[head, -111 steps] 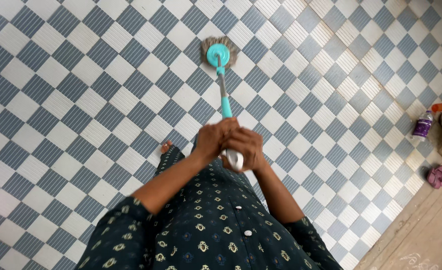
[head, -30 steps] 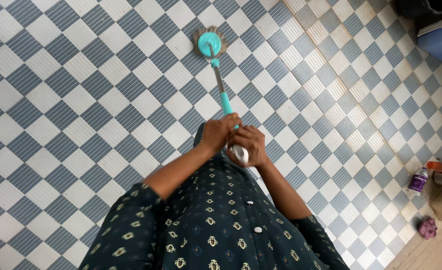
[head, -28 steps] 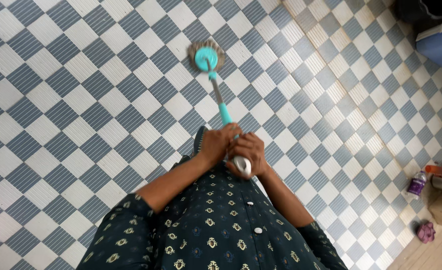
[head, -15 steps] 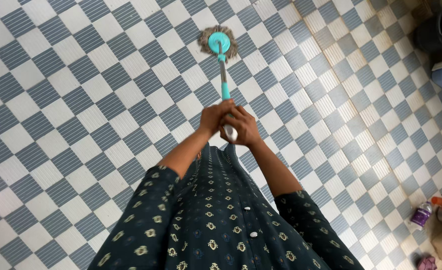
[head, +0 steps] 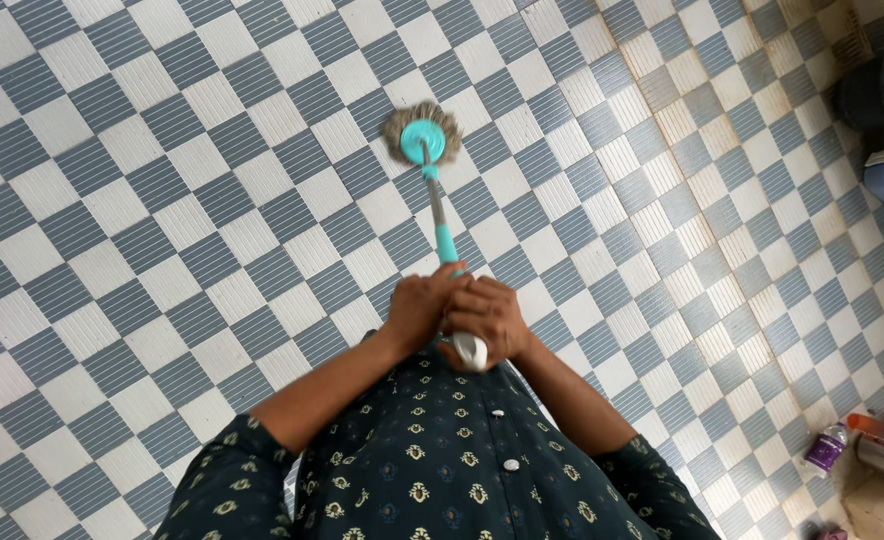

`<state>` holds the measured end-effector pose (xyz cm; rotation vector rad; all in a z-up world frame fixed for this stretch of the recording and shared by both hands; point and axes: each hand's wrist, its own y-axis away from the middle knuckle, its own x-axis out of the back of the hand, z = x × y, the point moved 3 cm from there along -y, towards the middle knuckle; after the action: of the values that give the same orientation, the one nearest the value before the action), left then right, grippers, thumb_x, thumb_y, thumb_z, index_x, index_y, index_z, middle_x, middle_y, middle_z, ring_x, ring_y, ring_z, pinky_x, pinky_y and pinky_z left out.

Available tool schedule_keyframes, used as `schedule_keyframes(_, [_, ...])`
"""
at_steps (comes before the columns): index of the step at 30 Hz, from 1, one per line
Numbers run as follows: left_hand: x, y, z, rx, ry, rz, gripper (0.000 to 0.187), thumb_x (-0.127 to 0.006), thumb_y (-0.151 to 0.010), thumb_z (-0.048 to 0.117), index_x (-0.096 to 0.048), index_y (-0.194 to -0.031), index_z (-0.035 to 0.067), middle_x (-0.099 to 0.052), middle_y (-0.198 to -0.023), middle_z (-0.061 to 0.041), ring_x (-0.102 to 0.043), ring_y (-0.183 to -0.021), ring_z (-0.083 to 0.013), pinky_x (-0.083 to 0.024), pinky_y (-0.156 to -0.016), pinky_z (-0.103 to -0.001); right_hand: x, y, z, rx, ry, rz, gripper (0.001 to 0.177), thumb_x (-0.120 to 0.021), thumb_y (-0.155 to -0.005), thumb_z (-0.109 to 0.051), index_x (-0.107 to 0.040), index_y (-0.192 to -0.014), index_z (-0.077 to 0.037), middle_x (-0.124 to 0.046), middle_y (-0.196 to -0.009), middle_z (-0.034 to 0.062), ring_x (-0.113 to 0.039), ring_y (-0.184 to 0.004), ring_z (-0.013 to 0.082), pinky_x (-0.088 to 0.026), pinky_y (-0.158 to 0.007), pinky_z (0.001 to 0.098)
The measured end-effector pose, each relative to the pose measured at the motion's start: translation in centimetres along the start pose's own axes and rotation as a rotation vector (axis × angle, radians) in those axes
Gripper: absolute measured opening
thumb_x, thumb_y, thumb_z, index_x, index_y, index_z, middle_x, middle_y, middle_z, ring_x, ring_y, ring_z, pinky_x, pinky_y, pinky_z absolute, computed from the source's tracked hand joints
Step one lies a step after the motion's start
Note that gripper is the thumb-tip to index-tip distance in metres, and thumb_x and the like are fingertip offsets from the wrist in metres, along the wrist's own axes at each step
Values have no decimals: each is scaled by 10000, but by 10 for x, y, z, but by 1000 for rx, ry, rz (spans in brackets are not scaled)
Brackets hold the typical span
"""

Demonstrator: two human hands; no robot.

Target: The person mops a checkered tiled floor using a turquoise spin mop. They move the mop back and forth across the surface, navigating around a pink bucket and various items placed along the walls.

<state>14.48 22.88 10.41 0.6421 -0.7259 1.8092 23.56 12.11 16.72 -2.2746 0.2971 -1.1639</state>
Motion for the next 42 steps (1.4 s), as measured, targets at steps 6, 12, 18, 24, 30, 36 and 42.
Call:
schedule_keyframes(6, [11, -4, -12, 45, 229, 133, 288, -633, -953, 258, -662, -1228, 176, -739, -1147, -76, -744, -736, -264, -597, -632, -363, -11, -25, 13, 90, -86, 118, 173, -791, -718, -227, -658, -795, -149, -666, -813, 35, -637, -782, 222, -510, -695, 367])
schedule_keyframes(12, [-57, -56, -125, 143, 233, 18, 351, -626, -930, 204, -648, -1280, 184, -648, -1407, -14, -740, -936, -302, -594, -816, -408, -36, -26, 93, -78, 43, -115, 210, -789, -666, -237, -687, -827, -149, -678, -927, 70, -657, -922, 268, -552, -770, 384])
schedule_keyframes(18, [-126, -80, -150, 55, -30, -51, 217, -632, -909, 166, -593, -1119, 127, -397, -1590, -72, -652, -1171, -410, -596, -831, -434, -47, 14, 105, -221, 245, -249, 316, -791, -637, -250, -711, -934, -177, -702, -1080, 33, -668, -1110, 290, -578, -984, 422])
schedule_keyframes(24, [-76, -26, -53, 77, 252, -137, 182, -609, -965, 209, -592, -1137, 155, -542, -1497, -53, -749, -948, -279, -627, -740, -392, -25, 31, 41, -261, 113, -312, 250, -806, -672, -283, -735, -882, -167, -710, -1032, 56, -676, -1014, 264, -577, -809, 400])
schedule_keyframes(30, [-33, -34, 14, -81, 393, -181, 219, -643, -923, 222, -632, -1134, 167, -621, -1431, 17, -757, -989, -230, -625, -738, -343, 35, 6, -16, -176, -26, 13, 120, -773, -782, -177, -666, -803, -126, -672, -844, 29, -675, -878, 231, -565, -727, 377])
schedule_keyframes(36, [-109, -79, -33, -192, 311, -301, 227, -645, -892, 223, -653, -1114, 176, -573, -1481, 22, -683, -1190, -228, -620, -785, -357, 12, 46, 46, -310, -70, 115, 155, -779, -688, -120, -629, -705, -89, -629, -710, 56, -642, -703, 189, -518, -589, 368])
schedule_keyframes(42, [-204, -128, -104, -138, 41, -538, 276, -700, -916, 250, -630, -1183, 244, -332, -1624, -20, -292, -1416, -443, -421, -1122, -497, -11, 72, 91, -393, 79, 73, 98, -733, -747, -65, -636, -748, -74, -650, -815, 79, -648, -776, 253, -538, -684, 372])
